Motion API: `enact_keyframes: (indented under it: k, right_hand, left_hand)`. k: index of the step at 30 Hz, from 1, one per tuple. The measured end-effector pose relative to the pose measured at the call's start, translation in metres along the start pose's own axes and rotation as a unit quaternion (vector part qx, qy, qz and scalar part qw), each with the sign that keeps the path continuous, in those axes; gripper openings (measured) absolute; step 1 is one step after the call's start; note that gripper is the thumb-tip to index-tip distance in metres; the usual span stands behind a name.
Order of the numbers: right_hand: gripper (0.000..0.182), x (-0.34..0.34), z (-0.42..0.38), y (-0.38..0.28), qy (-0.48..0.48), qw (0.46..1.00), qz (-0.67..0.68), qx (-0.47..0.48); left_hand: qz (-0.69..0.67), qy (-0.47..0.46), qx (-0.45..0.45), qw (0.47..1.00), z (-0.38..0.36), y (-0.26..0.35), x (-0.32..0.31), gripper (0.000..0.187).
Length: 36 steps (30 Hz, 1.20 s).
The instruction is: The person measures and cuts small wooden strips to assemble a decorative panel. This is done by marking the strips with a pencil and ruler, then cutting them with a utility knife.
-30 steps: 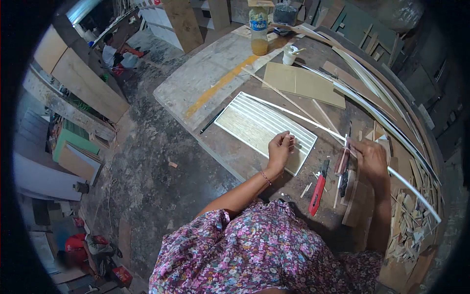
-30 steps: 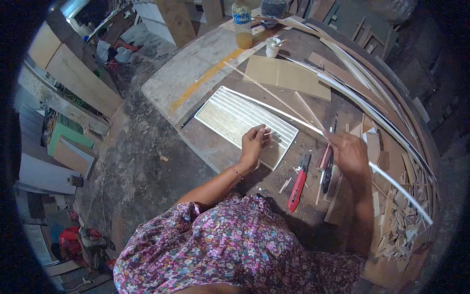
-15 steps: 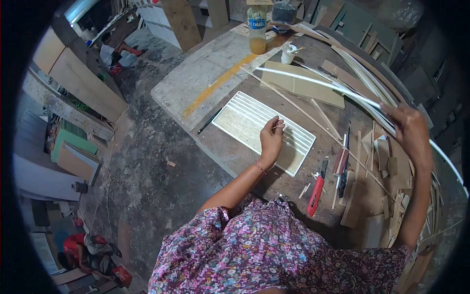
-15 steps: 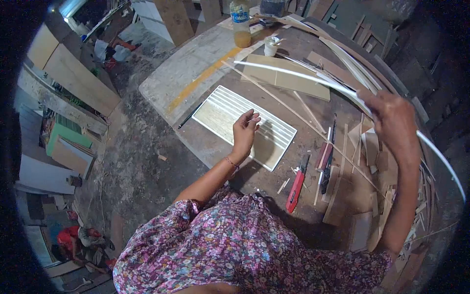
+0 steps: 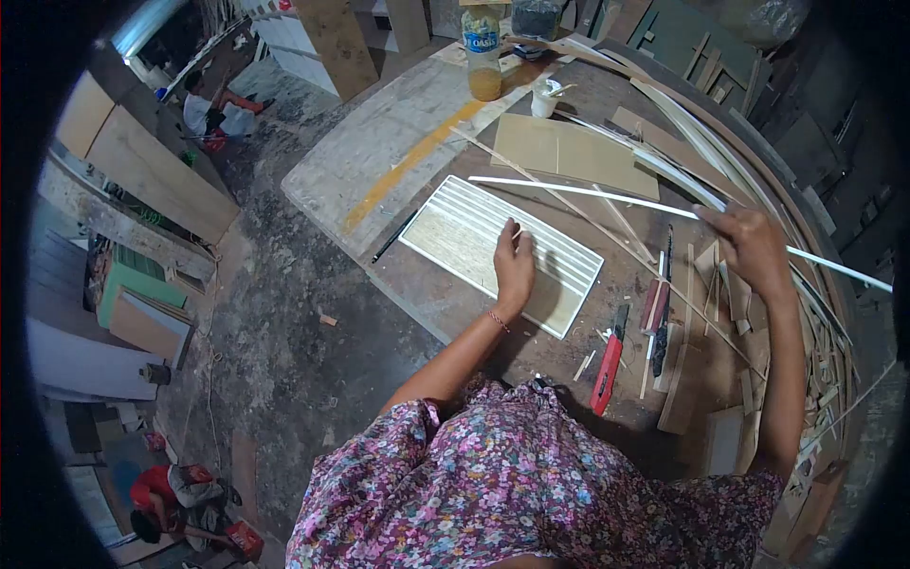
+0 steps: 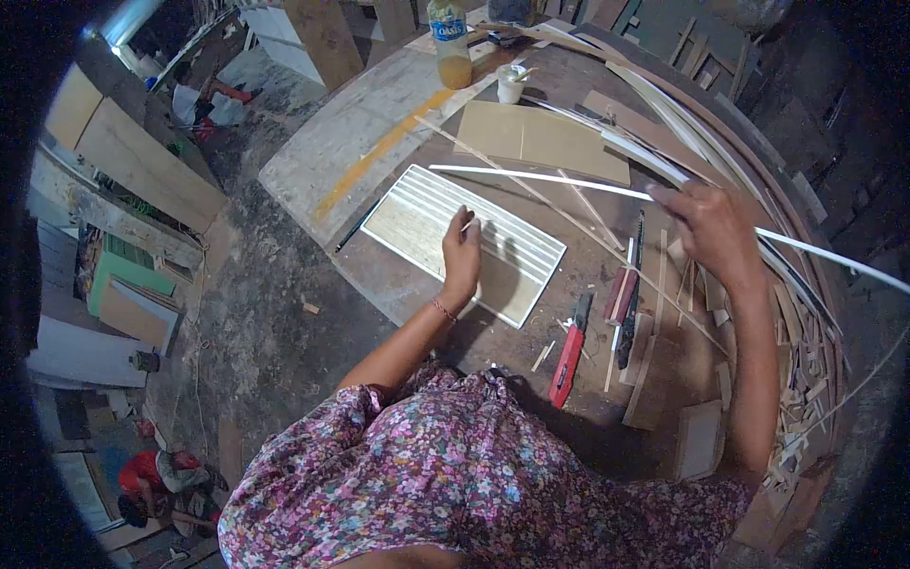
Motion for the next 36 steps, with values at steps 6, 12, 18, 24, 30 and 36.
enact_keyframes:
  k: [6,12,18,24,30,36]
  right_hand:
    - [0.034,-0.004,0.041,-0.023,0.034,0.998,0.020,0.053]
    - [0.033,-0.016,0.085,-0.055,0.125,0.983,0.086,0.107]
    - [0.029,-0.035,0.089,-0.086,0.176,0.972,0.086,0.129]
    - [0.018,-0.045,0.014,-0.098,0.410,0.879,0.233,-0.073]
    - [0.043,-0.093,-0.013,-0.045,0.243,0.565,0.663,-0.427]
    - [0.061,-0.094,-0.002,-0.027,0.385,0.508,0.677,-0.368]
  left_hand:
    - [-0.269,-0.070,0.156,0.948,0.036,0.047,0.006,0.058]
    - [-0.424,-0.101,0.142,0.889,0.079,0.105,0.024,0.044]
    - [-0.370,-0.037,0.123,0.920,0.103,0.112,0.046,0.031]
    - [-0.378,-0.003,0.114,0.919,0.112,0.094,0.060,0.035]
    - [-0.384,-0.004,0.145,0.912,0.110,0.080,0.051,0.032]
    - [-0.396,-0.005,0.159,0.904,0.104,0.061,0.040,0.036]
Point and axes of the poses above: each hand's wrist, its own z-axis towards the middle knuckle, its own x-axis out of the back of the hand, y = z × x, the point moved 1 cm from there along z, towards the middle knuckle, and after that the axes turned 2 degrees about y, right-handed, at the moved point
